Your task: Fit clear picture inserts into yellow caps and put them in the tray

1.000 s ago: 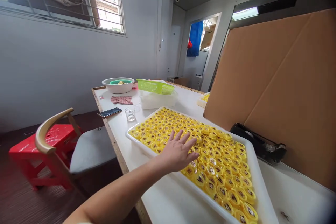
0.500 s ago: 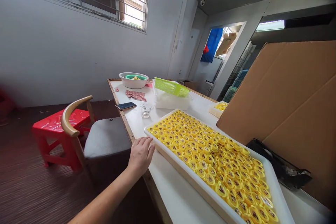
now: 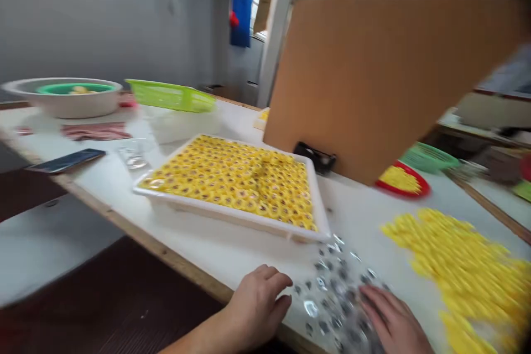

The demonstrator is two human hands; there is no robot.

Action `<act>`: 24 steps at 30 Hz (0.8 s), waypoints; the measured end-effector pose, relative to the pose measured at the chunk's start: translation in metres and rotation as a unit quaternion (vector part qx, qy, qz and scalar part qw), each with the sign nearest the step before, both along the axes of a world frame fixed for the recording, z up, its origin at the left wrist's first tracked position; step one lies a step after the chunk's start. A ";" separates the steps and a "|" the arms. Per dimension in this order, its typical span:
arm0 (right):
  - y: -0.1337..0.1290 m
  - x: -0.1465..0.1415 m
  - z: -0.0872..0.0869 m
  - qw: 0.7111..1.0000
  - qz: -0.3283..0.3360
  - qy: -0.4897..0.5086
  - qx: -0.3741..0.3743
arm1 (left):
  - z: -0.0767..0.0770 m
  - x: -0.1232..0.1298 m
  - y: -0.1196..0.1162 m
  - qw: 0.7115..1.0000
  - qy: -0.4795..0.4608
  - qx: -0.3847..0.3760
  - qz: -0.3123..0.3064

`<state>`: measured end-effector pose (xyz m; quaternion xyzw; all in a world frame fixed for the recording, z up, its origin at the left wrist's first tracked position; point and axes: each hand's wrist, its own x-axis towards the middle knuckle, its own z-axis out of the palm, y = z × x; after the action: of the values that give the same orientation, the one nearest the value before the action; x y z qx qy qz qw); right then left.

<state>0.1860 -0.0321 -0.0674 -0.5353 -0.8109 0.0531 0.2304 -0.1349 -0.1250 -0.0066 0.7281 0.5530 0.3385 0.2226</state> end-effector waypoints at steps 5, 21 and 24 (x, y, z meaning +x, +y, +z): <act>-0.011 -0.004 0.029 1.000 -0.017 0.008 0.013 | 0.006 0.023 0.028 0.989 0.091 -0.096 -0.068; 0.098 -0.087 0.070 0.918 -0.051 0.318 -0.231 | 0.065 -0.194 0.043 0.859 0.083 0.105 0.494; 0.110 -0.104 0.066 0.923 -0.062 0.302 -0.233 | 0.067 -0.251 0.027 0.814 0.148 0.020 0.561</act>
<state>0.0820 0.0780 -0.0009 -0.5819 -0.6329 0.3846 0.3360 -0.3860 -0.0978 0.0604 0.3368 0.8851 0.3037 -0.1047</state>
